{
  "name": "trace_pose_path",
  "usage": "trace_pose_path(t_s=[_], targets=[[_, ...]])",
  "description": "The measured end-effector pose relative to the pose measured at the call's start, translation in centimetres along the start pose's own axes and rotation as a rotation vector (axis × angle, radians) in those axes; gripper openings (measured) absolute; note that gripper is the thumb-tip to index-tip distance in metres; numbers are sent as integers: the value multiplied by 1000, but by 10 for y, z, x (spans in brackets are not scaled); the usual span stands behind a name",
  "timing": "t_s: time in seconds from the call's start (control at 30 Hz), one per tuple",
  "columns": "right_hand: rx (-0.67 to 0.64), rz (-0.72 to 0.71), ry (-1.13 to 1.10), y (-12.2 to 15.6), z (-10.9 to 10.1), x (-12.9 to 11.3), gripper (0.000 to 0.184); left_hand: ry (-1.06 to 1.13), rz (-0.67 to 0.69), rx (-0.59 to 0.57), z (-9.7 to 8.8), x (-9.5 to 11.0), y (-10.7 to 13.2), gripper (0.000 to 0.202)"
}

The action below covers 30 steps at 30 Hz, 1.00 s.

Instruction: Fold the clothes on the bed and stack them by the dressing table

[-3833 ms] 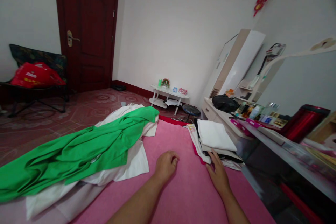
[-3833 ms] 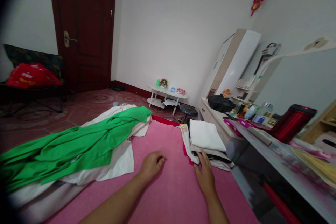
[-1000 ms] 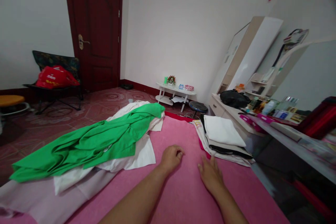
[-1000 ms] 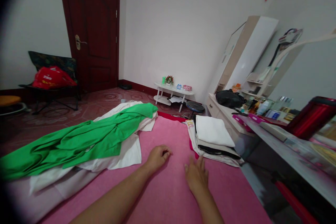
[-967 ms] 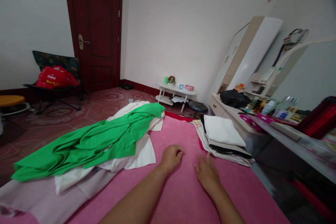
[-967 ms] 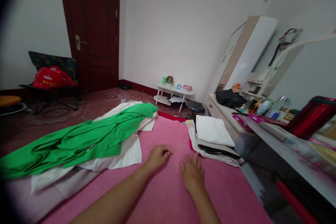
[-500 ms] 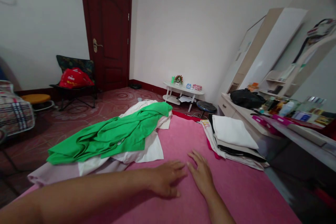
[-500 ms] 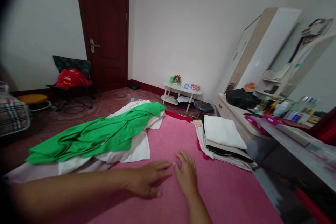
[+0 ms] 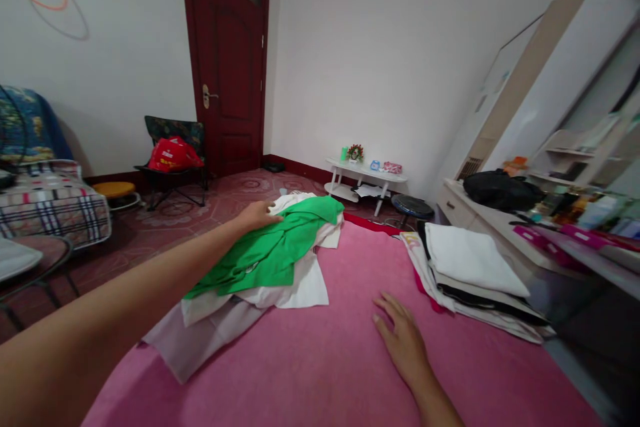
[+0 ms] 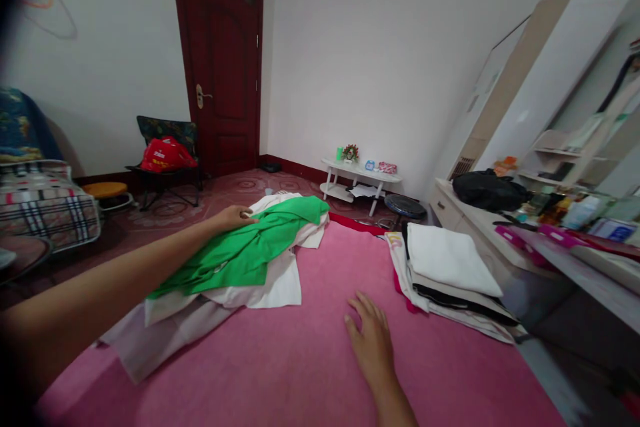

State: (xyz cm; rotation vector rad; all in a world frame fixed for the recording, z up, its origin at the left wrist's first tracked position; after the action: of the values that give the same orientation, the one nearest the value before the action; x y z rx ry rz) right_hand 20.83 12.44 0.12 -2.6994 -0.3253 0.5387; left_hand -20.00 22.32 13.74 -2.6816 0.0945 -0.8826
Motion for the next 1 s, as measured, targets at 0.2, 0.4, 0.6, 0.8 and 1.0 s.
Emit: trace_pose_path(t_s=[0.2, 0.4, 0.6, 0.8, 1.0], targets=[[-3, 1, 9, -1, -1, -2, 37, 97, -80, -67, 30, -56, -4, 57], [-4, 4, -8, 0, -2, -3, 37, 85, -62, -8, 19, -46, 7, 70], [4, 8, -25, 1, -5, -5, 35, 41, -89, -128, -3, -45, 28, 37], [-20, -7, -10, 0, 0, -3, 38, 42, -164, -271, -19, -61, 41, 36], [2, -7, -17, 1, -3, -3, 37, -6, -202, -173, -43, -61, 37, 36]])
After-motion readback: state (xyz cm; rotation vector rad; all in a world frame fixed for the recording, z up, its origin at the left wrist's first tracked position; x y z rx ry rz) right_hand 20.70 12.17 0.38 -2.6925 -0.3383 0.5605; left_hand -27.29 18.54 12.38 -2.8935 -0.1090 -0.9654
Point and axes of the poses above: each hand's wrist, its own y-axis away from the middle knuckle, its own z-axis out of the palm, x = y × z, the point moved 9 cm from there along -y, towards the middle knuckle, and after that the axes turned 10 degrees about y, right-handed, at the moved point
